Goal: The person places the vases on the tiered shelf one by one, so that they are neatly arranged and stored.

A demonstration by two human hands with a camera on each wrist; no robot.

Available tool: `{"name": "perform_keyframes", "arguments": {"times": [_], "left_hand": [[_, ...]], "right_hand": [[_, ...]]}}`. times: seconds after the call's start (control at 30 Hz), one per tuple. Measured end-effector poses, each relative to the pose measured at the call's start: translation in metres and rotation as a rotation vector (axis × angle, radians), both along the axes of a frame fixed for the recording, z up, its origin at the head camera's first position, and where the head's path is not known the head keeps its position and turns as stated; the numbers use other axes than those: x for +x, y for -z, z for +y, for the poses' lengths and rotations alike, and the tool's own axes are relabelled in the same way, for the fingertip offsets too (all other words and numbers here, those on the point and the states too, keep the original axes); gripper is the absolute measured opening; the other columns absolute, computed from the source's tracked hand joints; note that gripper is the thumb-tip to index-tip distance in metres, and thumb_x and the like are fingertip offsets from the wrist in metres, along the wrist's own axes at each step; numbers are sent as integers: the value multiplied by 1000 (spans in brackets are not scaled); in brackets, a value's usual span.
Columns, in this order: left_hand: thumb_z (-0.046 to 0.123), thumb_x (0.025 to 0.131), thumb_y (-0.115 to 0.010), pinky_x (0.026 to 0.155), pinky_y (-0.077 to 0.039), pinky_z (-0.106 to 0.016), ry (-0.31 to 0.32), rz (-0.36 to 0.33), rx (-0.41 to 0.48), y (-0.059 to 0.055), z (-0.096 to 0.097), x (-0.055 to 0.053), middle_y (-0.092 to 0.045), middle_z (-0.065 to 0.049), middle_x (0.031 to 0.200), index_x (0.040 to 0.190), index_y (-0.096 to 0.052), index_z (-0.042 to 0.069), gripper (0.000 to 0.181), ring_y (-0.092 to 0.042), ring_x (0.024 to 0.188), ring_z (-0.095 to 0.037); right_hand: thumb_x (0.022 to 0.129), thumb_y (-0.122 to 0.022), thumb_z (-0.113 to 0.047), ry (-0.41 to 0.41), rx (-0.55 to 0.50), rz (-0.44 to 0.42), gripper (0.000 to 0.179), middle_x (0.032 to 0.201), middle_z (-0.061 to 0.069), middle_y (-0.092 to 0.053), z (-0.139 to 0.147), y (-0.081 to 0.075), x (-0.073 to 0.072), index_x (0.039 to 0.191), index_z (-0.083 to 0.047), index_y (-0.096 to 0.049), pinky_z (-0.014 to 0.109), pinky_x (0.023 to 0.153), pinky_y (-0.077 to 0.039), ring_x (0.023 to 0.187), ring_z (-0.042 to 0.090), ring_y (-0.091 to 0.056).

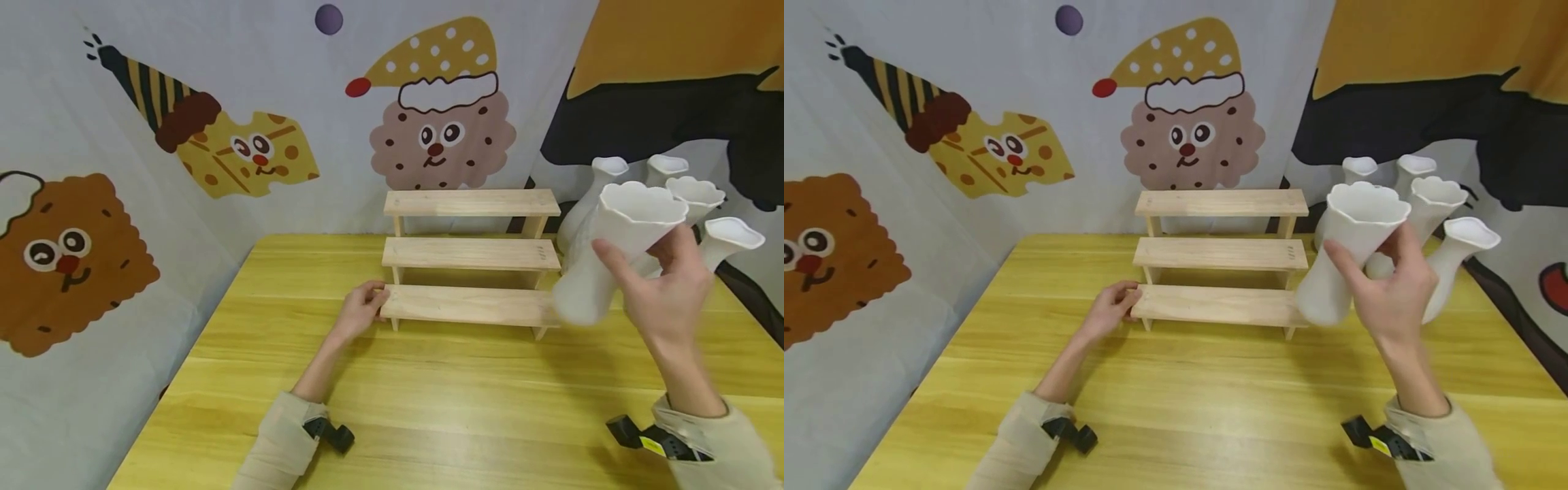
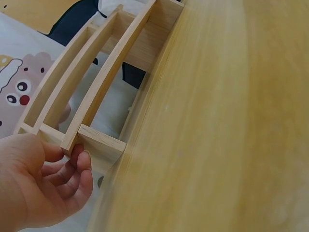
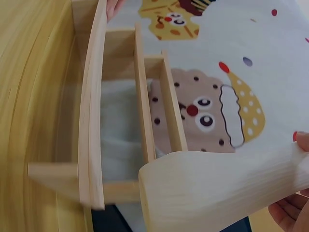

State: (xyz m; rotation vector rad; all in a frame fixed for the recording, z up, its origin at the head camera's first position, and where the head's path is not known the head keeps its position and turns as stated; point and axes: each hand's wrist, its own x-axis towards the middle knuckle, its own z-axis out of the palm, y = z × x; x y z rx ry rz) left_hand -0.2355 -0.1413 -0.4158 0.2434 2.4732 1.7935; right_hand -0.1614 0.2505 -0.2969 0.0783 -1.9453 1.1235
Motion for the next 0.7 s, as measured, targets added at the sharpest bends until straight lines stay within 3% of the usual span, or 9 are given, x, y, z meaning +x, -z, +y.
{"name": "perform_keyframes", "arguments": {"times": [0.13,0.33,0.47,0.7], "left_hand": [[10,106,-54,76,-61,-53,9,-3,-6,-4,0,3,-64,-23,96,137,-50,-15,40,-64,77,-27],[6,106,-53,80,-59,-55,35,-16,-21,-36,4,22,-65,-25,98,136,-49,-18,39,-65,81,-30],[7,106,-53,80,-60,-54,30,-9,-41,-43,5,27,-66,-23,99,136,-51,-17,38,-65,81,-25],[15,106,-56,72,-62,-41,15,2,-16,-1,-3,2,-67,-19,98,137,-54,-8,39,-64,79,-20]], "right_hand": [[81,-84,-10,-67,-1,55,59,125,-6,-65,-16,1,-6,136,-16,-63,16,88,-44,102,3,-59],[79,-85,-3,-131,-16,91,57,120,-4,-66,-45,-1,-8,132,-3,-64,16,86,-45,98,3,-59],[76,-85,1,-169,0,85,61,120,2,-66,-59,0,-10,132,2,-62,17,86,-44,97,4,-57],[75,-86,4,-243,24,74,66,121,12,-66,-80,9,-16,135,-2,-61,17,85,-46,99,6,-59]]}}
